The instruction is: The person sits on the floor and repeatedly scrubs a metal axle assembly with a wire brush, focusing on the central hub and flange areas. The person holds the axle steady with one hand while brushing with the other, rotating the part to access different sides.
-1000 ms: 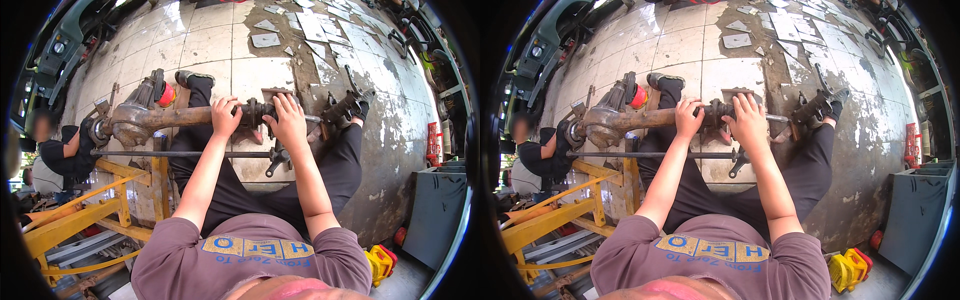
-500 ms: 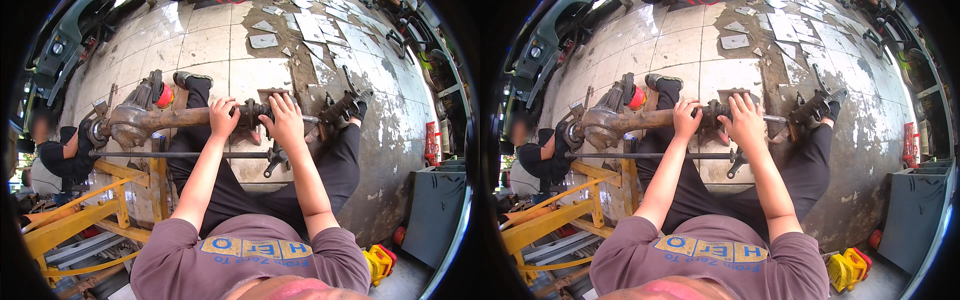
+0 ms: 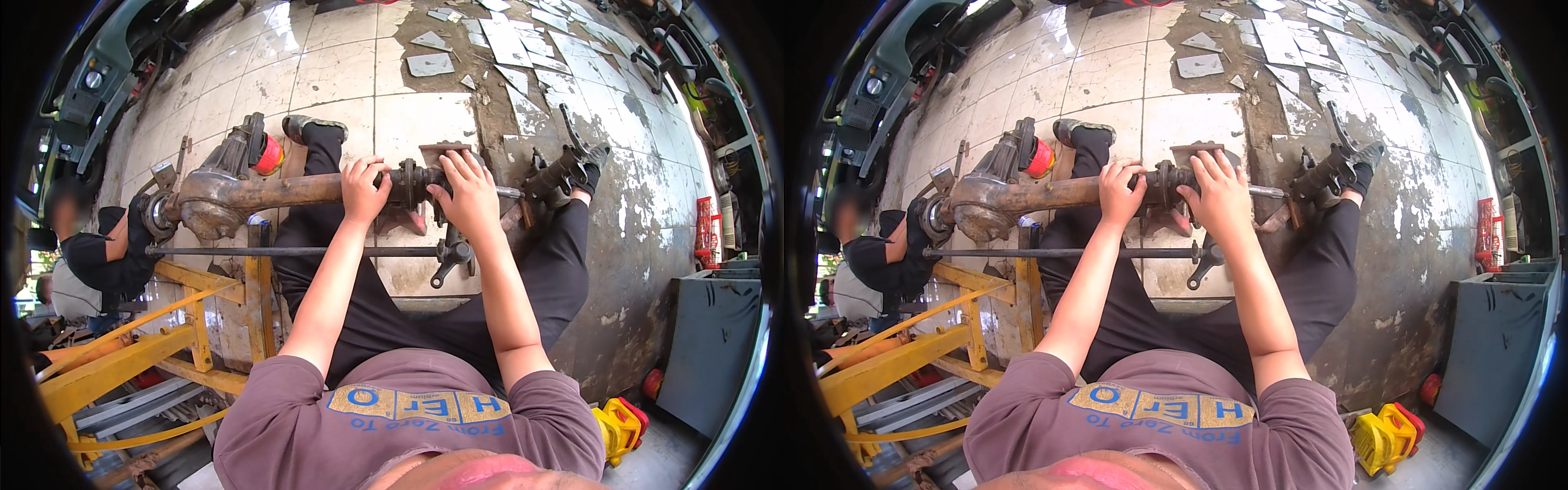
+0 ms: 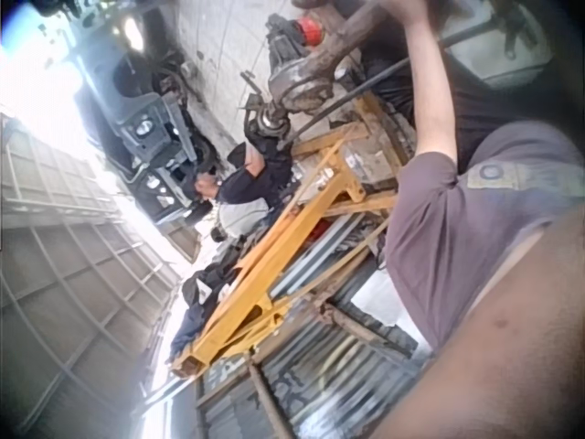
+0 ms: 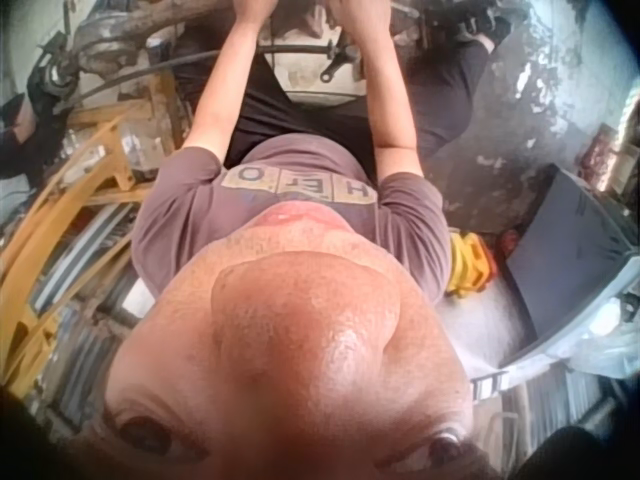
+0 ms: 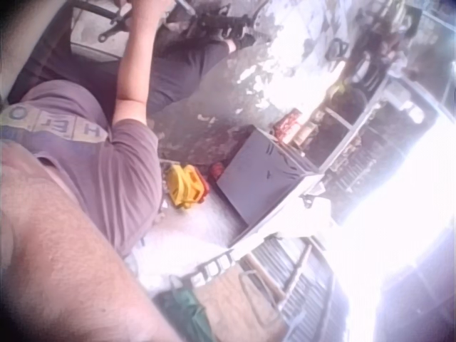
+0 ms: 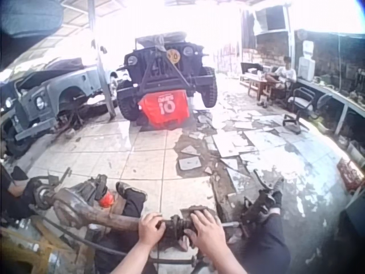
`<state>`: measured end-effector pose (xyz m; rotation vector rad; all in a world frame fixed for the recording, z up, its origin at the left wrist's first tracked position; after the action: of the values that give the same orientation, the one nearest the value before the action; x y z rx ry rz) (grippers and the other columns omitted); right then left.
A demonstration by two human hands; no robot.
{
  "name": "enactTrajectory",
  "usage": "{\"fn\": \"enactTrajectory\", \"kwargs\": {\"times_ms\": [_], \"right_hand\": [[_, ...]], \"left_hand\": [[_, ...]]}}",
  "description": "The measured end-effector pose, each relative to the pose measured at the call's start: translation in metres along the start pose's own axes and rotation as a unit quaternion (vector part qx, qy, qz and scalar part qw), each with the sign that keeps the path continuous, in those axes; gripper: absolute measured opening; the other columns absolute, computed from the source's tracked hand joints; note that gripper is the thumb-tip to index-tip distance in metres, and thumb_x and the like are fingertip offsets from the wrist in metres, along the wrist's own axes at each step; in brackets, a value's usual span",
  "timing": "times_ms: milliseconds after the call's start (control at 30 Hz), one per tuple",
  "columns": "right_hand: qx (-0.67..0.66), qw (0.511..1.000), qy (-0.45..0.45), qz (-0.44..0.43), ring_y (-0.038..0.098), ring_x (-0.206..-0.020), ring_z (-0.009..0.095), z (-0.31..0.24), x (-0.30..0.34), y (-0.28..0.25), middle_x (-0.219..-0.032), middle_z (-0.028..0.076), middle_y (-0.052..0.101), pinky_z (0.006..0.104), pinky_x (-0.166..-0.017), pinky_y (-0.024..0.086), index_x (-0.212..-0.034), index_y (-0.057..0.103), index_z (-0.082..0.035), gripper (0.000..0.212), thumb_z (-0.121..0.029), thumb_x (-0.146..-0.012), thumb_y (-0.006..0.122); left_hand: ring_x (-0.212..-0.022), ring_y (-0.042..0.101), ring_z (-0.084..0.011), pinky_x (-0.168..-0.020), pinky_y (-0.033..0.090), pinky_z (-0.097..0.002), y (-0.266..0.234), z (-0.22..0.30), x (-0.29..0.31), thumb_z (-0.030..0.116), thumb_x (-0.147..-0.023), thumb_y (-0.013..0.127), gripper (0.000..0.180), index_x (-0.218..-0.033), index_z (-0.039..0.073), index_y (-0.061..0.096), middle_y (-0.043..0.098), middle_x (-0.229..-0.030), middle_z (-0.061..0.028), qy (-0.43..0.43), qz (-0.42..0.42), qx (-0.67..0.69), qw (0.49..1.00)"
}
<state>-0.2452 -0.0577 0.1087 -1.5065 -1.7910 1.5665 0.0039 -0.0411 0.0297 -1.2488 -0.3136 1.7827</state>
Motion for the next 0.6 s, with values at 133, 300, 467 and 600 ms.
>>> {"fn": "enactTrajectory", "kwargs": {"times_ms": [133,300,467,600], "right_hand": [[0.032,0.997,0.023,-0.068,0.056,-0.157,0.034,-0.005,0.004,-0.007,-0.165,0.009,0.066,0.0613,-0.127,0.044,-0.154,0.070,-0.009,0.067,-0.051,-0.103,0.079],[0.043,0.999,0.001,-0.014,0.058,-0.156,0.034,-0.005,0.004,0.002,-0.162,0.009,0.069,0.0607,-0.128,0.043,-0.150,0.074,-0.009,0.064,-0.055,-0.104,0.077],[0.029,0.999,0.017,-0.022,0.058,-0.157,0.034,-0.002,0.004,-0.001,-0.162,0.008,0.069,0.0607,-0.128,0.043,-0.151,0.073,-0.011,0.065,-0.055,-0.104,0.077],[0.020,0.999,0.023,-0.043,0.058,-0.157,0.031,-0.004,0.003,-0.004,-0.162,0.008,0.068,0.0653,-0.128,0.042,-0.150,0.074,-0.010,0.066,-0.056,-0.103,0.077]], "left_hand": [[-0.121,0.072,-0.0331,-0.109,0.053,-0.0494,-0.001,0.001,0.000,0.014,-0.087,0.083,0.013,-0.101,0.014,0.082,0.081,-0.123,-0.0071,-0.002,-0.002,0.001,1.000],[-0.120,0.073,-0.0333,-0.108,0.053,-0.0490,-0.002,0.001,-0.001,0.013,-0.088,0.083,0.014,-0.102,0.013,0.082,0.081,-0.123,-0.0076,0.005,0.000,-0.002,1.000],[-0.122,0.072,-0.0331,-0.109,0.053,-0.0493,-0.002,0.005,-0.002,0.012,-0.088,0.083,0.014,-0.102,0.014,0.083,0.081,-0.123,-0.0076,0.002,-0.003,0.001,1.000],[-0.122,0.071,-0.0328,-0.109,0.053,-0.0494,-0.001,-0.001,0.001,0.013,-0.088,0.082,0.014,-0.101,0.014,0.083,0.081,-0.123,-0.0068,-0.006,-0.006,-0.001,1.000]]}}
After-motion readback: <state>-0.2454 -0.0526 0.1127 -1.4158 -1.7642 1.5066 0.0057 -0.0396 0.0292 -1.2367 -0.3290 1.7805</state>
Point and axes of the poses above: each hand's wrist, its own x-axis away from the middle knuckle, its own y-axis out of the palm, z = x × y, the point moved 5 cm from there along -x, towards the middle knuckle
